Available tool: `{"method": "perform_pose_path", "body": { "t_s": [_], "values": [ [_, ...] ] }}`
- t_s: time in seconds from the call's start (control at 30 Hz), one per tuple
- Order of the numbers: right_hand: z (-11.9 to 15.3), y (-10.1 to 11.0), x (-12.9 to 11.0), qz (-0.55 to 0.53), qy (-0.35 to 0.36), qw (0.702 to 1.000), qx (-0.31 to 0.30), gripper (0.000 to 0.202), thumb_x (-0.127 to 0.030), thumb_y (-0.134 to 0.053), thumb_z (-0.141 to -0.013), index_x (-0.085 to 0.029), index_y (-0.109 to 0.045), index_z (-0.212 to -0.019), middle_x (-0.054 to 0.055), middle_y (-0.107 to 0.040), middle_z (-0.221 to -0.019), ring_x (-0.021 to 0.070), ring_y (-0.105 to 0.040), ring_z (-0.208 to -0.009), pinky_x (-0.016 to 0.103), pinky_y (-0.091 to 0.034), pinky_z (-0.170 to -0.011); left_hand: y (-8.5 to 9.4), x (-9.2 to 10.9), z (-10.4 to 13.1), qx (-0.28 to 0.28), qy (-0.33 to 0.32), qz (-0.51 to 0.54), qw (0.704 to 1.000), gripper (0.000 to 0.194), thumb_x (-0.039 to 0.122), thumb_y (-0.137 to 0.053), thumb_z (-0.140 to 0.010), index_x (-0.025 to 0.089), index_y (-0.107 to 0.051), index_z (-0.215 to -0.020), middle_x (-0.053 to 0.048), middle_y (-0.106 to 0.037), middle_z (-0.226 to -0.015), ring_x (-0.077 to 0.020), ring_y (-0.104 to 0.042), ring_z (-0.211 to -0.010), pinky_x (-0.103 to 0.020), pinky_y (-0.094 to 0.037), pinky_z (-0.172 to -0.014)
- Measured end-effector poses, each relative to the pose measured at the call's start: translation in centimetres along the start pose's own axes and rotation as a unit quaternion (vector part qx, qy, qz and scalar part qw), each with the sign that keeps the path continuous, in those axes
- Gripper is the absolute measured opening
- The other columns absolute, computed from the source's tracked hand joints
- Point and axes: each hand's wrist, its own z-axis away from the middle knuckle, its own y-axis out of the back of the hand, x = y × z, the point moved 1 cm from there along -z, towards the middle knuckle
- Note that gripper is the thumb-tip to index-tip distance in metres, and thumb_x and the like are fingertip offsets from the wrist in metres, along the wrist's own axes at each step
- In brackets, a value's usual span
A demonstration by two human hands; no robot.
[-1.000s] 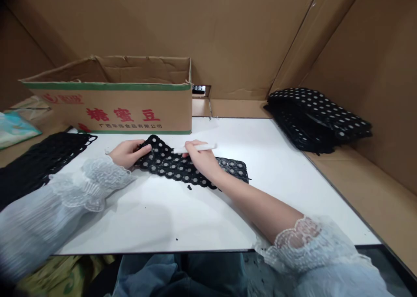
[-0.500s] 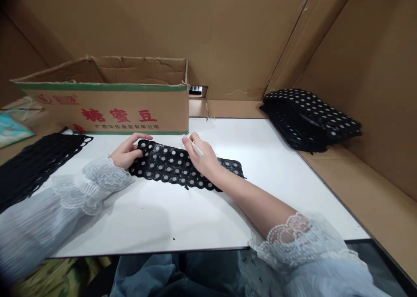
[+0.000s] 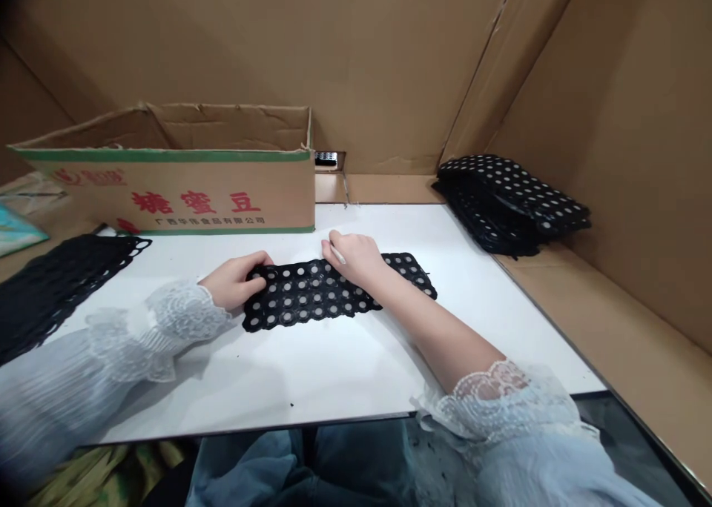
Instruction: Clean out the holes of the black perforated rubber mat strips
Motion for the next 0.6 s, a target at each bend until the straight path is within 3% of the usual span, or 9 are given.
{"method": "perform_pose_path", "body": {
  "t_s": [0.1, 0.23, 0.4, 0.6],
  "values": [
    [0.2, 0.1, -0.8, -0.168, -0.024, 0.985, 0.026, 0.036, -0.039, -0.026, -0.088, -0.018, -0.05, -0.071, 0.004, -0.056, -0.064, 0.0147, -0.052, -0.061, 0.025, -0.032, -0.059, 0.3, 0.0, -1.7, -0.019, 0.006, -0.015, 1.0, 0.01, 0.018, -0.046, -0.053, 0.019, -0.047, -0.064, 0.001, -0.05, -0.064, -0.0179, -0.045, -0.069, -0.028, -0.033, -0.068],
    [0.2, 0.0, -1.8, -0.362, -0.013, 0.932, 0.021, 0.039, -0.039, -0.026, -0.087, -0.017, -0.051, -0.066, 0.003, -0.057, -0.074, 0.0132, -0.054, -0.075, 0.023, -0.037, -0.071, 0.3, -0.8, -3.6, -0.021, 0.032, 0.027, 0.999, 0.013, 0.017, -0.044, -0.05, 0.019, -0.049, -0.062, 0.004, -0.047, -0.056, -0.0146, -0.044, -0.061, -0.025, -0.032, -0.061],
    [0.1, -1.4, -1.9, -0.459, -0.05, 0.887, 0.0, 0.033, -0.033, -0.032, -0.084, -0.016, -0.056, -0.068, 0.001, -0.057, -0.073, 0.0137, -0.054, -0.081, 0.025, -0.036, -0.082, -0.2, -1.4, -4.0, -0.009, 0.078, 0.111, 0.991, 0.017, 0.02, -0.043, -0.051, 0.018, -0.05, -0.067, 0.004, -0.051, -0.059, -0.0146, -0.047, -0.063, -0.025, -0.036, -0.06],
    [0.0, -2.1, -1.4, -0.533, -0.084, 0.842, -0.015, 0.035, -0.029, -0.031, -0.082, -0.017, -0.052, -0.056, 0.003, -0.059, -0.066, 0.0153, -0.054, -0.077, 0.027, -0.039, -0.081, -0.8, -1.3, -3.3, -0.033, 0.101, 0.222, 0.969, 0.017, 0.02, -0.039, -0.049, 0.017, -0.046, -0.064, 0.004, -0.043, -0.05, -0.0117, -0.042, -0.051, -0.023, -0.034, -0.049]
  ]
}}
